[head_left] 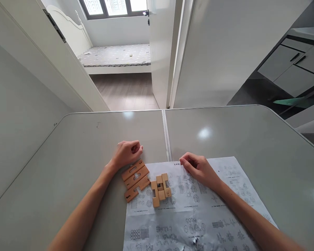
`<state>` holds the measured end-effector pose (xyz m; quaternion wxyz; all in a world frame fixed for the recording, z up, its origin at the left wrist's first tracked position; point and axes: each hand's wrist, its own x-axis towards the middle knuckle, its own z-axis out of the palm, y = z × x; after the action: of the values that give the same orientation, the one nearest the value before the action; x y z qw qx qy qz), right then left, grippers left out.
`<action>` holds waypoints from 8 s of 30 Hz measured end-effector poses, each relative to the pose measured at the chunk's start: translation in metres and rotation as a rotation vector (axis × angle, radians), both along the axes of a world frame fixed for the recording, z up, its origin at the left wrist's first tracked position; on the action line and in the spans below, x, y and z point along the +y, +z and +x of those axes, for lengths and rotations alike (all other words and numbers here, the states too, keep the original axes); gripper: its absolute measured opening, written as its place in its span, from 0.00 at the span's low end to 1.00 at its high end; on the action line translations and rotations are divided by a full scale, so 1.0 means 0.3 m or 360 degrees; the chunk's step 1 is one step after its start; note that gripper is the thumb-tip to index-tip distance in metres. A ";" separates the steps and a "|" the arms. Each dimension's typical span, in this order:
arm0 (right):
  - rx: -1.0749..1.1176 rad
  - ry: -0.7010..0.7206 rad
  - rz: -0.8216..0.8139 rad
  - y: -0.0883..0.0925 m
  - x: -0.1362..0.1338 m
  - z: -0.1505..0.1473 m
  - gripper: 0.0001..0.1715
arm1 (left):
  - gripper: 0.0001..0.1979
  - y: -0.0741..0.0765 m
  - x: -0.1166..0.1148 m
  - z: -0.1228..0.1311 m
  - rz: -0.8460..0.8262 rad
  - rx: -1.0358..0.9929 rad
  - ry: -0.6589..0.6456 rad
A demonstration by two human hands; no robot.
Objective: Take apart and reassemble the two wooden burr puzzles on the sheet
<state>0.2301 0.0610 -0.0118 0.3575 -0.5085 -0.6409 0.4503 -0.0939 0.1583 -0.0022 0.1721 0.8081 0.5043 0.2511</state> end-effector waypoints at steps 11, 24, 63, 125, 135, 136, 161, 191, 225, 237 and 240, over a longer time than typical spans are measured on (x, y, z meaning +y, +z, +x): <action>-0.0071 -0.0010 0.0031 0.007 -0.003 -0.005 0.28 | 0.23 -0.020 -0.008 0.009 0.0198 0.0282 -0.0032; -0.0061 -0.0003 0.0032 0.008 -0.005 -0.007 0.27 | 0.22 -0.025 -0.010 0.015 0.0269 0.0361 -0.0006; -0.0036 0.0021 0.0066 -0.004 -0.008 -0.004 0.27 | 0.22 -0.040 -0.007 0.014 0.0381 0.0375 -0.0017; -0.0056 0.0043 0.0082 0.005 -0.002 -0.002 0.25 | 0.22 -0.029 -0.010 0.020 0.0362 0.0371 -0.0008; -0.0049 0.0019 0.0095 0.012 -0.002 -0.007 0.26 | 0.23 -0.024 -0.006 0.023 0.0373 0.0380 -0.0011; -0.0052 0.0019 0.0093 0.011 -0.002 -0.006 0.26 | 0.23 -0.024 -0.007 0.024 0.0375 0.0380 -0.0008; -0.0038 0.0050 0.0098 -0.007 -0.001 0.002 0.24 | 0.23 -0.013 -0.014 0.030 0.0331 0.0362 0.0020; -0.0014 0.0049 0.0133 -0.006 -0.004 0.004 0.24 | 0.22 0.178 -0.263 -0.011 -0.0607 0.0102 0.0259; -0.0016 0.0048 0.0131 -0.006 -0.001 0.004 0.24 | 0.31 0.242 -0.370 0.034 -0.0538 0.0784 0.0158; -0.0017 0.0045 0.0133 -0.003 -0.002 0.003 0.25 | 0.33 0.249 -0.368 0.044 -0.0595 0.0749 0.0205; -0.0007 0.0053 0.0125 -0.001 -0.003 0.004 0.25 | 0.32 0.255 -0.371 0.053 -0.0639 0.0775 0.0244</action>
<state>0.2312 0.0600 -0.0121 0.3683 -0.4844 -0.6673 0.4294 -0.0779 0.0469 0.0744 0.1829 0.7540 0.6296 -0.0418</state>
